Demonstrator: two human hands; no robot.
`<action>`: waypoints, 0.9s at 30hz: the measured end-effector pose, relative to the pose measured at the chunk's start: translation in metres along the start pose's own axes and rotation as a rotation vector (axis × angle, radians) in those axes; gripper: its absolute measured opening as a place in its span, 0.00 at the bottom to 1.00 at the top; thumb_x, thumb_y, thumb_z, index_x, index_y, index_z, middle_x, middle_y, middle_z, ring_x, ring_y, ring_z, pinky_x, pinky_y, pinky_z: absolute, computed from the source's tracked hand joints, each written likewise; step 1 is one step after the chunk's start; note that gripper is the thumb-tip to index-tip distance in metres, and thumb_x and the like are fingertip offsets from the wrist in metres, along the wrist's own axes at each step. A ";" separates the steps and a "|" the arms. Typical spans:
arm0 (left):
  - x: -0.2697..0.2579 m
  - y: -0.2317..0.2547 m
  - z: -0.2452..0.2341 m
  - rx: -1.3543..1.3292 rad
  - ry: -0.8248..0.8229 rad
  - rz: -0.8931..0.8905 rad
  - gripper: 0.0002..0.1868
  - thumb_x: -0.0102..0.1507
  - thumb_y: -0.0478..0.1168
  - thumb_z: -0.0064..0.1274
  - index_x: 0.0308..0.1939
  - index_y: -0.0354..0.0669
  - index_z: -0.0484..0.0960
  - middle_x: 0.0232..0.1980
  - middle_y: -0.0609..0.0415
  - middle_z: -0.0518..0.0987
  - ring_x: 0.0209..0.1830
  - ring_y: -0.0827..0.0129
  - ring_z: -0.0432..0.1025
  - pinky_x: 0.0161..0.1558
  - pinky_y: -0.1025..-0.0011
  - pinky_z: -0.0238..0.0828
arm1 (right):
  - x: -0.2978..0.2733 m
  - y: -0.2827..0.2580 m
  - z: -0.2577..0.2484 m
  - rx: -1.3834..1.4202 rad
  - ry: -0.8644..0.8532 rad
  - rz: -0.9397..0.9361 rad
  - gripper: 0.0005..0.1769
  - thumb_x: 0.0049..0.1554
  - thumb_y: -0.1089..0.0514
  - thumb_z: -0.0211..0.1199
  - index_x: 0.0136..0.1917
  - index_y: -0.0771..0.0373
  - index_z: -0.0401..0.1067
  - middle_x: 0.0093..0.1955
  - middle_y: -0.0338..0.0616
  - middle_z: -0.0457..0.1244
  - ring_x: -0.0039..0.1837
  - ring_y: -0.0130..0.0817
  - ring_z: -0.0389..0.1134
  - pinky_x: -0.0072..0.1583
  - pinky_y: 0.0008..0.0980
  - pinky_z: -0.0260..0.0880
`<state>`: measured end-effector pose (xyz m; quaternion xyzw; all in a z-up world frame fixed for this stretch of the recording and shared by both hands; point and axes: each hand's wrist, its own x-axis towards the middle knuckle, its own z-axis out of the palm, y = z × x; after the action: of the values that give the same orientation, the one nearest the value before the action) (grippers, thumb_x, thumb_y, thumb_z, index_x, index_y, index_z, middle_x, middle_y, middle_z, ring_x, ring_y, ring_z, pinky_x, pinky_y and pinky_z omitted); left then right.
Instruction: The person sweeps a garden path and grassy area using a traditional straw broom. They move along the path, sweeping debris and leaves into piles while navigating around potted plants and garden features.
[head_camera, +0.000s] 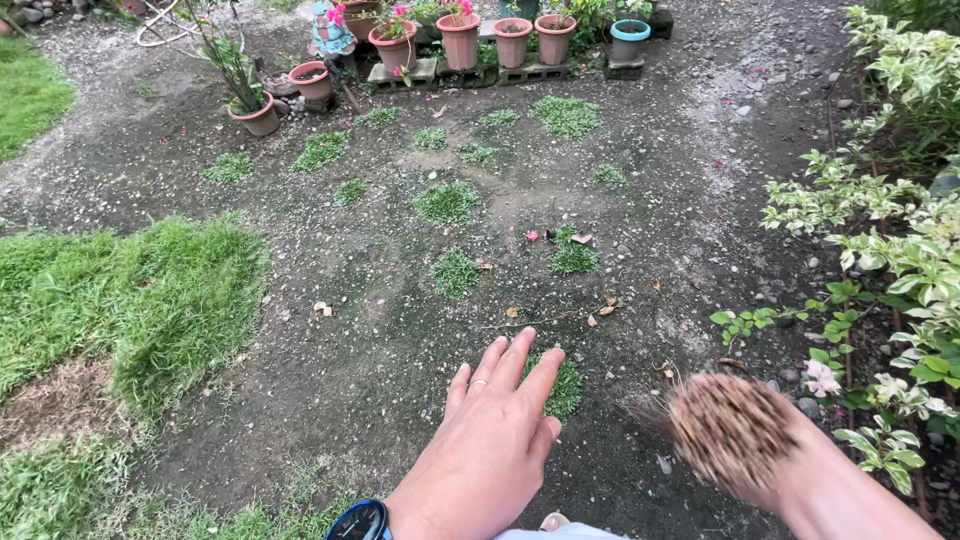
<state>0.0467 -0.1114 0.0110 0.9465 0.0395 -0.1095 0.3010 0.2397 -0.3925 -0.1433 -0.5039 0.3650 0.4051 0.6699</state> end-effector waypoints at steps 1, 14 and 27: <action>0.001 0.000 0.002 0.006 0.003 0.018 0.34 0.68 0.40 0.45 0.78 0.43 0.55 0.83 0.37 0.44 0.82 0.42 0.34 0.73 0.40 0.30 | 0.006 -0.001 0.009 0.037 0.007 -0.022 0.14 0.58 0.53 0.61 0.52 0.64 0.72 0.43 0.49 0.70 0.40 0.41 0.72 0.41 0.41 0.77; 0.004 -0.001 0.003 0.017 0.021 -0.021 0.35 0.67 0.39 0.46 0.79 0.46 0.55 0.84 0.38 0.44 0.81 0.44 0.36 0.73 0.40 0.32 | 0.053 -0.029 -0.025 -0.007 0.148 -0.057 0.15 0.63 0.49 0.59 0.48 0.62 0.75 0.46 0.51 0.70 0.45 0.48 0.73 0.50 0.55 0.77; 0.001 -0.002 0.009 0.022 0.017 -0.046 0.35 0.67 0.39 0.46 0.78 0.44 0.56 0.83 0.38 0.44 0.81 0.43 0.36 0.73 0.40 0.32 | 0.046 -0.057 -0.082 -0.244 -0.049 -0.047 0.22 0.59 0.52 0.55 0.54 0.76 0.70 0.39 0.52 0.68 0.38 0.39 0.72 0.39 0.33 0.76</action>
<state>0.0457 -0.1144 0.0025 0.9495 0.0627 -0.1090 0.2874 0.3037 -0.4735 -0.1810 -0.5798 0.2846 0.4430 0.6218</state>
